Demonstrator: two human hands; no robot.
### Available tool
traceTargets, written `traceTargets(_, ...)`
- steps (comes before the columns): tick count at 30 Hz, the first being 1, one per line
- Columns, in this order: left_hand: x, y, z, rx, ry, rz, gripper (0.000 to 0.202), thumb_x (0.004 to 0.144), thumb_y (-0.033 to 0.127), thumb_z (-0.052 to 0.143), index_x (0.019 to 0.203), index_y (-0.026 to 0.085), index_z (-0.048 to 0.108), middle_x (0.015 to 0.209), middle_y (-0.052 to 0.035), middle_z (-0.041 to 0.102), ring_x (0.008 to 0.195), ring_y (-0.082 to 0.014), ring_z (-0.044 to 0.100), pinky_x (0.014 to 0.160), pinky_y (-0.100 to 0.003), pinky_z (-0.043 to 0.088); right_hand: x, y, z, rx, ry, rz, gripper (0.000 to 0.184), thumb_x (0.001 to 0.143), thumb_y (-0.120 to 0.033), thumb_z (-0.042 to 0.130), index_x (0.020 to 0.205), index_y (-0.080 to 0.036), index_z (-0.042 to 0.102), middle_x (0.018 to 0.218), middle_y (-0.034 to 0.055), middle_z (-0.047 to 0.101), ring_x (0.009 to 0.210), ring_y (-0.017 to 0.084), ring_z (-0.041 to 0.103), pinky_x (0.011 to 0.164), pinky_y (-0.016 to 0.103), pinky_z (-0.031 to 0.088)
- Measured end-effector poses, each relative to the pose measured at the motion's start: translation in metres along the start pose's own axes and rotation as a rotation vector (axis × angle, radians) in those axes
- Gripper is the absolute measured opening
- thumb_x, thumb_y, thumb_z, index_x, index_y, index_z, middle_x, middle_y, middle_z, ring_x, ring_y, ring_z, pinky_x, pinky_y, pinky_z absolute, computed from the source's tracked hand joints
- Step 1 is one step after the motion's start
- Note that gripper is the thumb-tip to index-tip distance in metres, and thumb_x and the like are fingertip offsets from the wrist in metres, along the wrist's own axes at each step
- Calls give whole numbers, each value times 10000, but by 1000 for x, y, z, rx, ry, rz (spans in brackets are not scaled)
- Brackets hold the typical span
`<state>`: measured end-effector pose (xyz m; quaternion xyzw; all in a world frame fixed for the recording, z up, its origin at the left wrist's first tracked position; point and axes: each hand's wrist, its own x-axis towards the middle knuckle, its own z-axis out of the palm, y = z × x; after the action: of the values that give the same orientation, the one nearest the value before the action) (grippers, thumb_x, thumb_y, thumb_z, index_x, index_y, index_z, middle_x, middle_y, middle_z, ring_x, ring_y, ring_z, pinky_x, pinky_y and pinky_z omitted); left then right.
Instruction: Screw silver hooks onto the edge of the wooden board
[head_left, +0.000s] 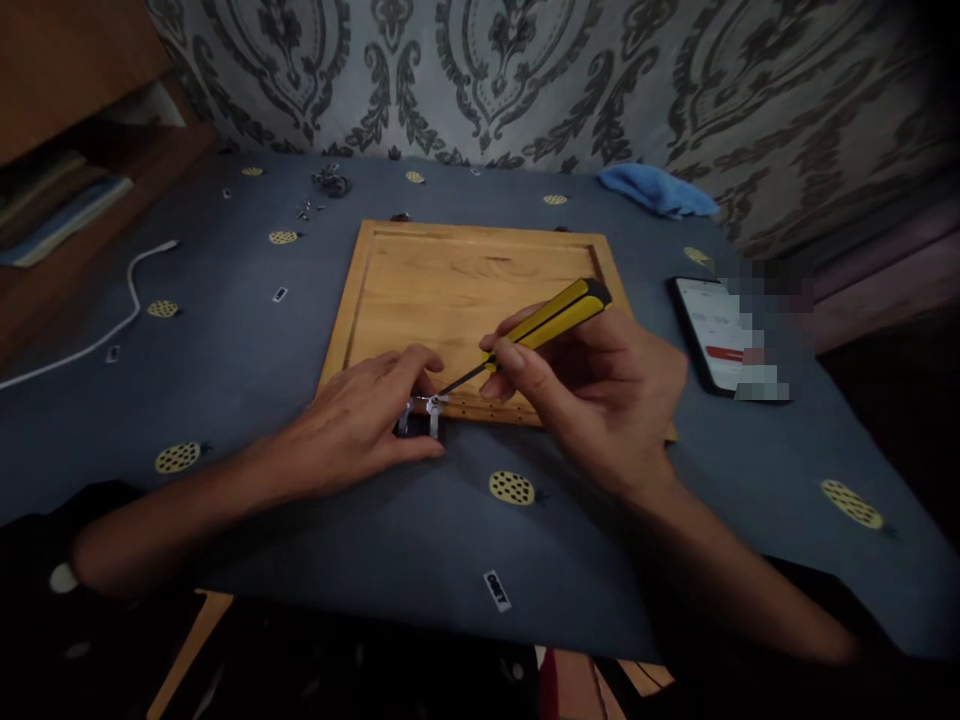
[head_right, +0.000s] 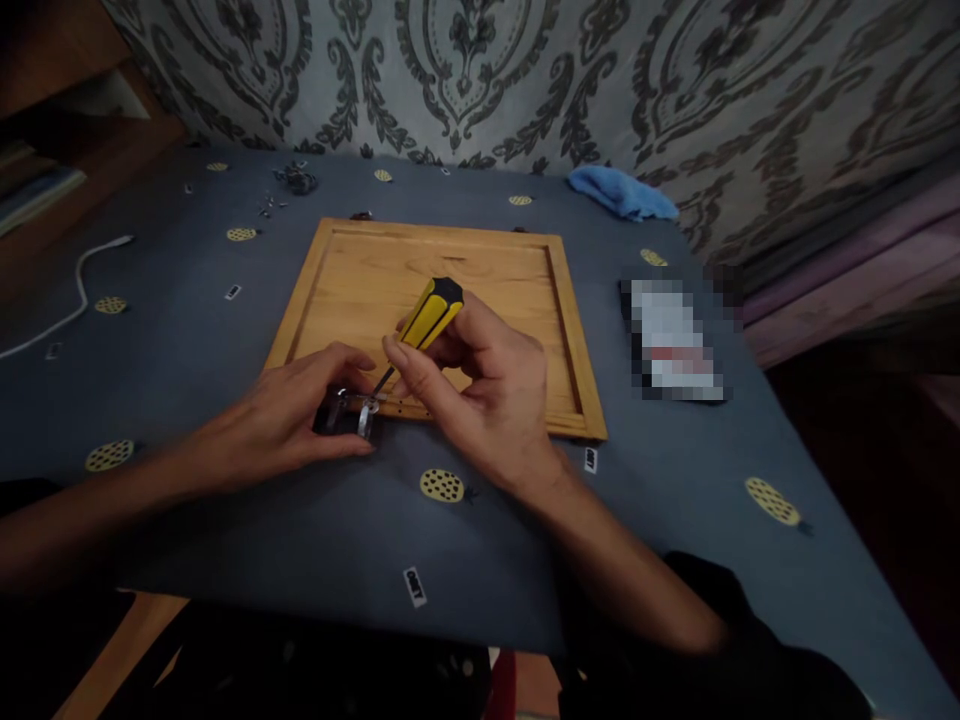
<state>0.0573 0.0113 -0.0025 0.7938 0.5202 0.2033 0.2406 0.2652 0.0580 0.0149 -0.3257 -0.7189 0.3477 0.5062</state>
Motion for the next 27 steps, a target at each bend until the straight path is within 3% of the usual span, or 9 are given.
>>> traceTargets(10, 1, 2, -2, -7, -14, 0, 547, 809, 314, 803, 1232, 231, 467, 1157, -64, 703, 1055, -253, 685, 891, -372, 535, 0, 1, 0, -3, -38, 20, 185, 859, -357, 808, 879, -234, 672, 754, -31, 683, 567, 125, 680, 535, 269, 580)
traceTargets(20, 1, 3, -2, -11, -13, -6, 558, 811, 319, 803, 1248, 235, 466, 1132, -37, 698, 1007, -234, 684, 859, -360, 526, 3, -3, -6, -31, -158, 33, 229, 877, -450, 774, 892, -236, 696, 814, -5, 691, 645, 129, 656, 588, 268, 574)
traceTargets(24, 1, 3, -3, -15, -22, -10, 549, 813, 306, 799, 1238, 233, 458, 1120, -36, 695, 982, -226, 686, 833, -349, 524, 12, -7, -9, 49, -283, 57, 253, 908, -454, 739, 1037, -238, 711, 892, 1, 724, 672, 131, 695, 613, 266, 578)
traceTargets(27, 2, 4, -3, -10, -18, -2, 534, 809, 297, 799, 1217, 223, 463, 1105, -45, 693, 969, -227, 686, 831, -344, 525, 21, -9, -11, 91, -397, 59, 288, 906, -483, 731, 1020, -219, 719, 822, -4, 712, 680, 143, 704, 643, 274, 582)
